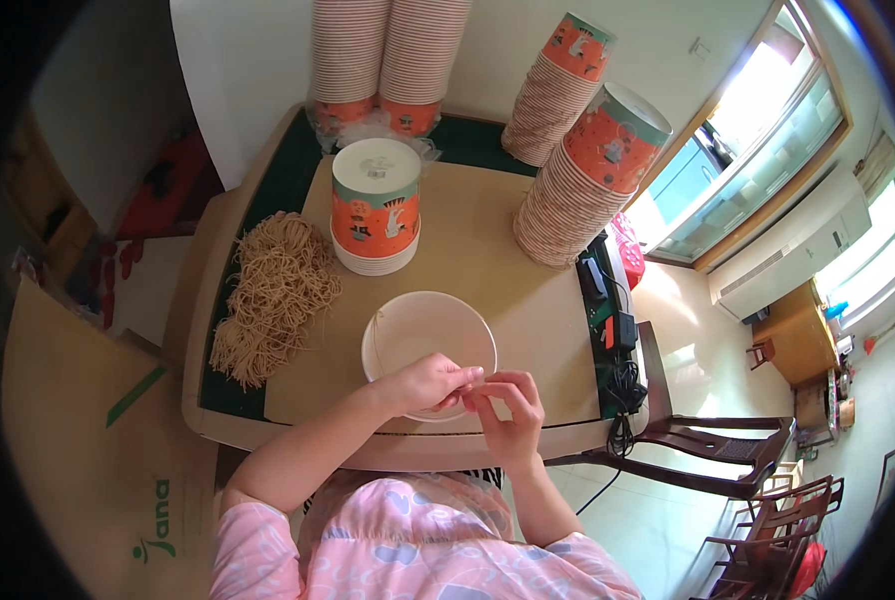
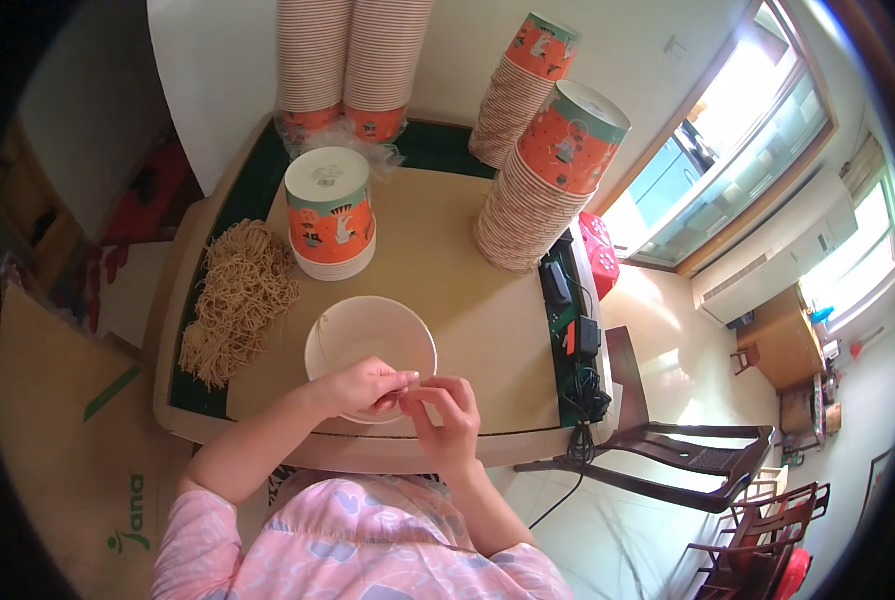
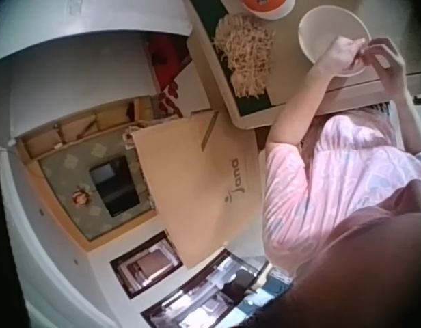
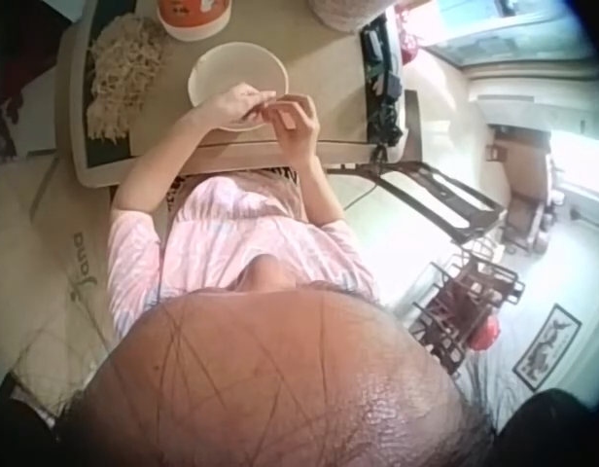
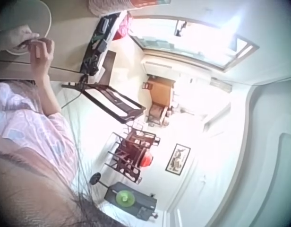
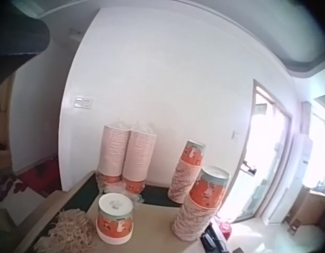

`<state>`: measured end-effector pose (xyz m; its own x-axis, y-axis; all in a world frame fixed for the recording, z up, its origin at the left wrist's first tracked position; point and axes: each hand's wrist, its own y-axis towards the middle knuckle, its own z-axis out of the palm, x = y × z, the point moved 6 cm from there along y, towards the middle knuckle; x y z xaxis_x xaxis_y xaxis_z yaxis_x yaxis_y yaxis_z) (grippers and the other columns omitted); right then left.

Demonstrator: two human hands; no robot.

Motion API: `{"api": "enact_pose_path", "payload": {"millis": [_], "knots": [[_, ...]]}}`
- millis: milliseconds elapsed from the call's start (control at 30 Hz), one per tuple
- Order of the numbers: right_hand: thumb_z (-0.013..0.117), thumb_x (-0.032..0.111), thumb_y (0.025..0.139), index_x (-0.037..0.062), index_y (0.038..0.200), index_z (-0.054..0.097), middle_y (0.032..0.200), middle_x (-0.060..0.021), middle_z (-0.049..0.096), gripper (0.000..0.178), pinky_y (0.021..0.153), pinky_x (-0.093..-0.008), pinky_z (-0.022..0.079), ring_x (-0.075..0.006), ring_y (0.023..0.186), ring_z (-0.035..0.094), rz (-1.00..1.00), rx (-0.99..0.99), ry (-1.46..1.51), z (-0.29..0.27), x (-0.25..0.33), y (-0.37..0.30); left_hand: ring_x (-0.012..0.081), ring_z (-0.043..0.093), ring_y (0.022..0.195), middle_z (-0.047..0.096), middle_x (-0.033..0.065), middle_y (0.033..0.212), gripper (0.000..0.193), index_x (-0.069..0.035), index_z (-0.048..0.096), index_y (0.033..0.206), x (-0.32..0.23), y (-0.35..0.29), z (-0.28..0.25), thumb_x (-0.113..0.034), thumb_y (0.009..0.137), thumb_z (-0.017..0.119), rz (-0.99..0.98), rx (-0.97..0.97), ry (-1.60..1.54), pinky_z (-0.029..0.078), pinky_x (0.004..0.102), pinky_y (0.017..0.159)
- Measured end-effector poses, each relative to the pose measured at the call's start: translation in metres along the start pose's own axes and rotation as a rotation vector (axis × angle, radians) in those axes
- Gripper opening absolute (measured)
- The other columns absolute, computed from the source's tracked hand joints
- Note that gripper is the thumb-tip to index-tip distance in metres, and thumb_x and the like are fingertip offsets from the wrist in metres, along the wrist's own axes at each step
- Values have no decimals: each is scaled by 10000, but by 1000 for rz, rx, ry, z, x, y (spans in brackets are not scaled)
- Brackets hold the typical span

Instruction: Attaching handles to paper buckets by threading strings through pre-punched holes.

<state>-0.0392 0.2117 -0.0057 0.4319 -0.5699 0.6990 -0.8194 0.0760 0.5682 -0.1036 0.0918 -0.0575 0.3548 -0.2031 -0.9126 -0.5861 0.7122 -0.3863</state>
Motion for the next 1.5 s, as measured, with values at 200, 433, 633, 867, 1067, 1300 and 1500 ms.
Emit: {"api": "enact_pose_path", "payload": {"millis": [200, 433, 633, 867, 1067, 1300, 1500], "knots": [[756, -46, 684, 60, 826, 696, 926, -86, 564, 187, 676, -297, 491, -204, 804, 584, -70, 59, -16, 9, 11, -11, 47, 334, 412, 485, -31, 559, 348, -50, 627, 735, 1, 1, -2, -306, 960, 555, -96, 32, -202, 223, 230, 370], [745, -45, 699, 55, 831, 677, 929, -89, 575, 179, 687, -301, 482, -214, 833, 580, -25, 44, -16, 9, 8, -13, 40, 391, 452, 517, -41, 601, 190, -35, 668, 812, 10, 6, -6, -184, 916, 613, -8, -4, 7, 274, 212, 401], [701, -47, 742, 25, 844, 620, 898, -104, 629, 148, 745, -335, 466, -255, 824, 582, -24, 13, 17, 10, 3, -11, 32, 449, 533, 563, -28, 672, 131, -34, 653, 833, 5, 6, -13, -146, 892, 622, 190, -201, 137, 362, 195, 486], [689, -57, 746, 18, 849, 619, 903, -121, 619, 145, 722, -326, 487, -264, 822, 594, -22, 19, 26, 12, 1, -11, 33, 379, 474, 481, -42, 638, 90, -48, 623, 860, 1, -2, -7, -129, 892, 599, -35, -4, -366, 276, 193, 396], [654, -64, 791, 3, 882, 603, 896, -86, 602, 124, 752, -278, 463, -190, 829, 581, 121, 43, 206, 14, -10, -12, 22, 350, 477, 447, -51, 646, 81, -44, 605, 893, 10, -2, 2, -123, 881, 616, -95, 112, -621, 247, 163, 400], [663, -45, 791, 16, 891, 603, 894, -104, 607, 132, 757, -292, 473, -200, 844, 577, 478, 47, 584, 22, -40, -24, 18, 351, 478, 444, -53, 646, 101, -47, 586, 892, 0, -6, 5, -145, 898, 609, -30, 76, -578, 254, 155, 395], [674, -62, 762, 20, 884, 607, 928, -113, 628, 162, 769, -341, 483, -272, 862, 593, 31, -67, 86, 11, -3, -11, 23, 334, 456, 407, -62, 612, 133, -51, 579, 876, 5, -4, 5, -171, 932, 562, -64, 90, -691, 243, 155, 369]]}}
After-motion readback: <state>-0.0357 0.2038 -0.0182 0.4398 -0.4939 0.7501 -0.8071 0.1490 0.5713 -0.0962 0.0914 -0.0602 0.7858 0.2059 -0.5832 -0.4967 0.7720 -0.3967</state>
